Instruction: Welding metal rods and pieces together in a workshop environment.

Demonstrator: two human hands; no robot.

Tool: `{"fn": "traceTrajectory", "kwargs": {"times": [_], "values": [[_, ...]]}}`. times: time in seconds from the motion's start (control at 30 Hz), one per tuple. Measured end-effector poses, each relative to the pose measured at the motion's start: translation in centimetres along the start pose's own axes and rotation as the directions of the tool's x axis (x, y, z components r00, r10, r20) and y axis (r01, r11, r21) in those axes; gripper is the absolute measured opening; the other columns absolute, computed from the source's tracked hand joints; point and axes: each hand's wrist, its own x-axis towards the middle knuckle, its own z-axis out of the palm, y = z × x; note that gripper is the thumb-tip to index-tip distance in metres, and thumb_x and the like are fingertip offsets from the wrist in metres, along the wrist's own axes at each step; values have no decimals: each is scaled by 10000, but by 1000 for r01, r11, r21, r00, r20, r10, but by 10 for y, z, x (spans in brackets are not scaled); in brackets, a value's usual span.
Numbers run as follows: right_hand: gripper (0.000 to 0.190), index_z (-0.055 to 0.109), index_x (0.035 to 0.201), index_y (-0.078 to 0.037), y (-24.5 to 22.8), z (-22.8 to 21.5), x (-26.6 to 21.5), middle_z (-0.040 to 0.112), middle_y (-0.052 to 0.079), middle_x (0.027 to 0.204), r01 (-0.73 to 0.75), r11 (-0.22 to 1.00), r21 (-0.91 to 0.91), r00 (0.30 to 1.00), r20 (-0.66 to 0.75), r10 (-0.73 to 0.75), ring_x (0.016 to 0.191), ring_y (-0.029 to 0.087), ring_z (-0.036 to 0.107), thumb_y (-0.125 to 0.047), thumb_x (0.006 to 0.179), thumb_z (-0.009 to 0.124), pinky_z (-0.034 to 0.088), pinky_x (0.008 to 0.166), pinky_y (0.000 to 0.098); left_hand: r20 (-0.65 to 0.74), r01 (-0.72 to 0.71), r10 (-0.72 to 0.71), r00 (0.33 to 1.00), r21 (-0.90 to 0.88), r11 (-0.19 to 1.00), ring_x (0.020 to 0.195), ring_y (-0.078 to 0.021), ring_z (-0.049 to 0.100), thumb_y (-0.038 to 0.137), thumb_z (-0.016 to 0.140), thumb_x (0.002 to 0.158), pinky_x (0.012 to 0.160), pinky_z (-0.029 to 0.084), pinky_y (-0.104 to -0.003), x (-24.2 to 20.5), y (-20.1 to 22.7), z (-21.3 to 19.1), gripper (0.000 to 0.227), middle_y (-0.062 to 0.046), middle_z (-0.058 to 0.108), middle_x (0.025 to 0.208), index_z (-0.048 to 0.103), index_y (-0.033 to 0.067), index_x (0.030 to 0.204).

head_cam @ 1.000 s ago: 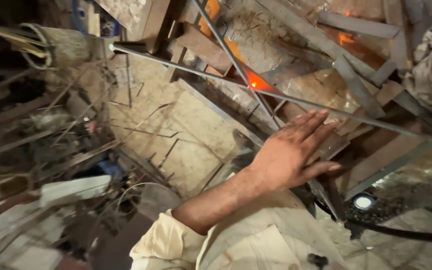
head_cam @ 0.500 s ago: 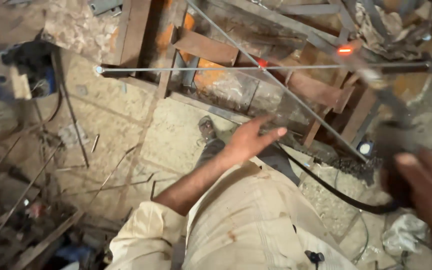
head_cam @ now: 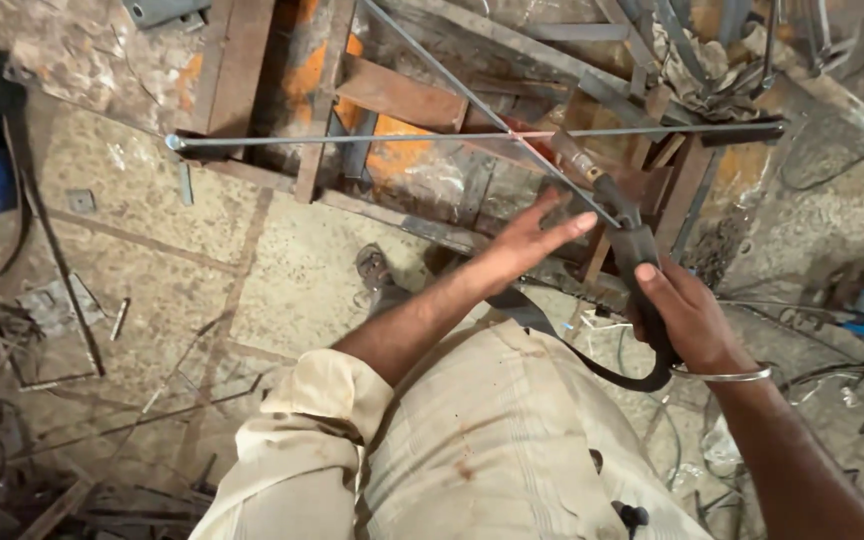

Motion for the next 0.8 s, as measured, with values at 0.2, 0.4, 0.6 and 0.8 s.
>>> {"fn": "traceTrajectory", "kwargs": {"times": [0.2,0.4,0.6,0.8], "values": [[461,630,1177,-9,8,-31,26,604,42,777,122,983,-136,991,62,-114,653,128,540,-432,1054,494,434,575,302,-55,-7,-3,998,-177,984,1490,-371,389,736,699,754,1189,325,-463,1,14,27,1152,-259,389,1606,332,26,1584],[461,635,1082,9,5,-50,53,641,53,761,177,951,-255,979,144,-144,666,142,591,-427,1076,487,482,621,306,-222,-147,112,969,-150,978,1501,-363,385,719,674,808,1201,332,-452,-1,15,54,1052,-230,384,1629,466,-13,1535],[448,621,1083,-16,-13,-45,54,628,52,701,147,955,-258,979,175,-104,597,154,587,-438,1050,474,480,573,322,-233,-167,114,966,-222,961,1471,-350,433,695,697,819,1173,381,-440,2,12,70,1027,-221,417,1608,467,-29,1509],[458,623,1107,-19,-13,-38,55,637,46,700,181,931,-316,974,189,-125,608,140,587,-446,1044,470,479,580,318,-200,-149,102,975,-236,960,1404,-314,512,631,703,849,1139,418,-405,3,10,67,907,-198,521,1513,542,11,1491]]}}
